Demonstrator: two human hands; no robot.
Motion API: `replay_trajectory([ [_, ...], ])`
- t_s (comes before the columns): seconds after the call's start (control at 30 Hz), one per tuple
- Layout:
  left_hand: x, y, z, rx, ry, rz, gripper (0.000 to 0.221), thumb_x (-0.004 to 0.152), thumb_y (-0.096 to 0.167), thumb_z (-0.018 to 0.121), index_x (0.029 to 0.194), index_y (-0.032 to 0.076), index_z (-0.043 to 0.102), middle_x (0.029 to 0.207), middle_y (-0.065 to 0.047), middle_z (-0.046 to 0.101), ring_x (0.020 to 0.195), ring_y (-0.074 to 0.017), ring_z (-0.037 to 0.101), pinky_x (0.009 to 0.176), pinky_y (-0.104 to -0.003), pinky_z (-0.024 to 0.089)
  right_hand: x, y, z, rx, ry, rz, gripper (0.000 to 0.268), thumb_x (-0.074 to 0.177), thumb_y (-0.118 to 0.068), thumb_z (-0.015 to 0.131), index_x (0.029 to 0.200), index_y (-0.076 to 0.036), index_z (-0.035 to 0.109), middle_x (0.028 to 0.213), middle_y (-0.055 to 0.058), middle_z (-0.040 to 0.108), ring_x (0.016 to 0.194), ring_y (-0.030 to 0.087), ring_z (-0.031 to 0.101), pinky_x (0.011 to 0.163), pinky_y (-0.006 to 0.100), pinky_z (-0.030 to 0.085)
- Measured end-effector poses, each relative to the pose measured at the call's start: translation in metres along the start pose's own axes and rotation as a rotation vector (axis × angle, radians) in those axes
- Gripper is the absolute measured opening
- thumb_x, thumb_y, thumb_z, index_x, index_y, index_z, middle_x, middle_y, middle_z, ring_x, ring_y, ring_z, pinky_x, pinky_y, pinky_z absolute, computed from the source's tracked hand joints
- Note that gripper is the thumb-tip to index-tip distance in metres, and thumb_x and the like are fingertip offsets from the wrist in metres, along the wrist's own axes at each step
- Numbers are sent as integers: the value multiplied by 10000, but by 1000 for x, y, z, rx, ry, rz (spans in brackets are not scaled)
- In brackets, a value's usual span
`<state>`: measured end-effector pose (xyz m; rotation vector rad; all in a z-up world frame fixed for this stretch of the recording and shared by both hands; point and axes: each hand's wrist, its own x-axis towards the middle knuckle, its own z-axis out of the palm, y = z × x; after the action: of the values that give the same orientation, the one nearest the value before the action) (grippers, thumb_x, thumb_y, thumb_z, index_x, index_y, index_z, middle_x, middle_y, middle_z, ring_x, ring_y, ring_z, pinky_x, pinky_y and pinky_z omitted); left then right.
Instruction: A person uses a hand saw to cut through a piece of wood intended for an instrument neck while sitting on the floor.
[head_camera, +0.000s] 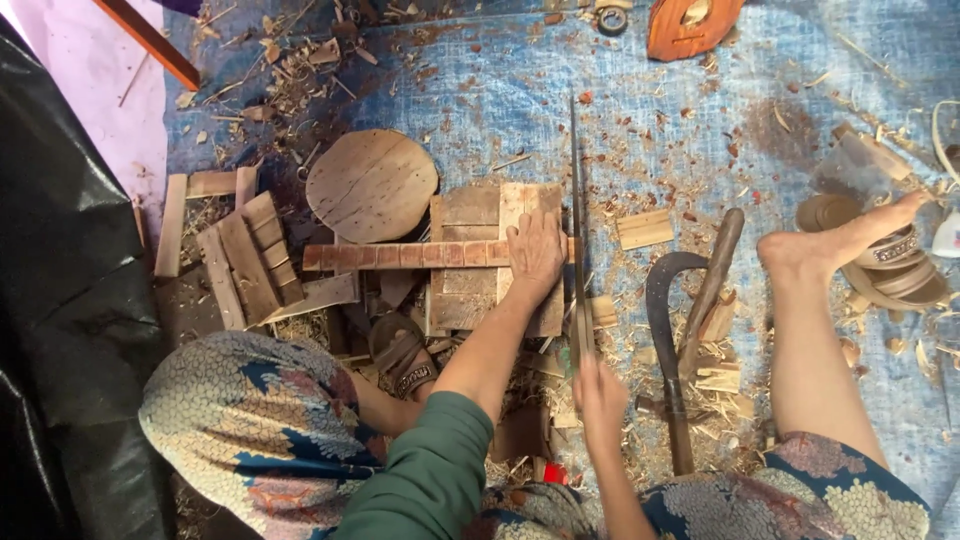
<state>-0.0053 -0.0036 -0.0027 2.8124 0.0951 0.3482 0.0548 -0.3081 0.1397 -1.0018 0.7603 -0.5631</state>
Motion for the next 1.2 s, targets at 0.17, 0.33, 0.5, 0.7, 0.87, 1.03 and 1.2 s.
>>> replay_trajectory([
  [0.17, -4, 0, 7, 13, -23, 10, 243, 921, 260, 522, 1058, 75, 600, 933, -92, 506, 877, -250, 447, 798, -408, 357, 8, 8, -10, -23, -45, -38, 1187, 548, -865, 509, 1548, -400, 70, 1716, -9, -84, 1552, 347, -158, 1093, 733, -87],
  [0.33, 6, -6, 9, 12, 24, 4, 160, 953, 269, 505, 922, 116, 537, 870, -71, 486, 818, -238, 435, 763, -410, 369, 8, 7, -7, -3, -32, -58, 1107, 569, -866, 471, 1532, -444, 125, 1719, -39, -94, 1558, 350, -164, 1094, 742, -57],
  [0.5, 3, -5, 9, -20, -11, -7, 142, 956, 246, 491, 892, 126, 532, 852, -57, 456, 813, -221, 408, 778, -379, 341, 8, 10, -10, -29, -74, -24, 1196, 531, -883, 462, 1542, -418, 23, 1716, -15, -148, 1548, 366, -202, 1066, 771, -89],
  [0.7, 4, 0, -7, -27, 59, 13, 156, 941, 249, 546, 892, 101, 554, 880, -82, 497, 817, -249, 449, 764, -407, 364, 27, 22, -23, -33, -119, -178, 1023, 672, -887, 419, 1544, -449, 109, 1722, -44, -112, 1576, 338, -189, 1110, 739, -49],
  [0.87, 5, 3, -7, -67, 44, -12, 157, 944, 231, 515, 908, 91, 577, 888, -90, 504, 825, -251, 453, 782, -401, 357, 34, 30, -24, -64, -87, -202, 1010, 673, -894, 367, 1539, -454, 89, 1725, -68, -25, 1583, 326, -151, 1133, 729, -13],
  [1.03, 4, -2, -3, -14, 54, 45, 175, 902, 237, 572, 982, 85, 609, 906, -73, 477, 845, -232, 418, 769, -387, 326, 9, 15, -6, 6, -69, -115, 1235, 505, -916, 443, 1547, -397, 30, 1723, -7, -93, 1554, 342, -216, 1112, 716, -60],
  [1.2, 8, 0, -3, -35, -4, -5, 193, 942, 237, 487, 946, 84, 604, 881, -86, 480, 817, -239, 424, 772, -395, 334, 18, 21, -11, -47, -47, -138, 1181, 529, -935, 398, 1536, -432, 39, 1725, -26, -115, 1552, 359, -237, 1089, 760, -52],
])
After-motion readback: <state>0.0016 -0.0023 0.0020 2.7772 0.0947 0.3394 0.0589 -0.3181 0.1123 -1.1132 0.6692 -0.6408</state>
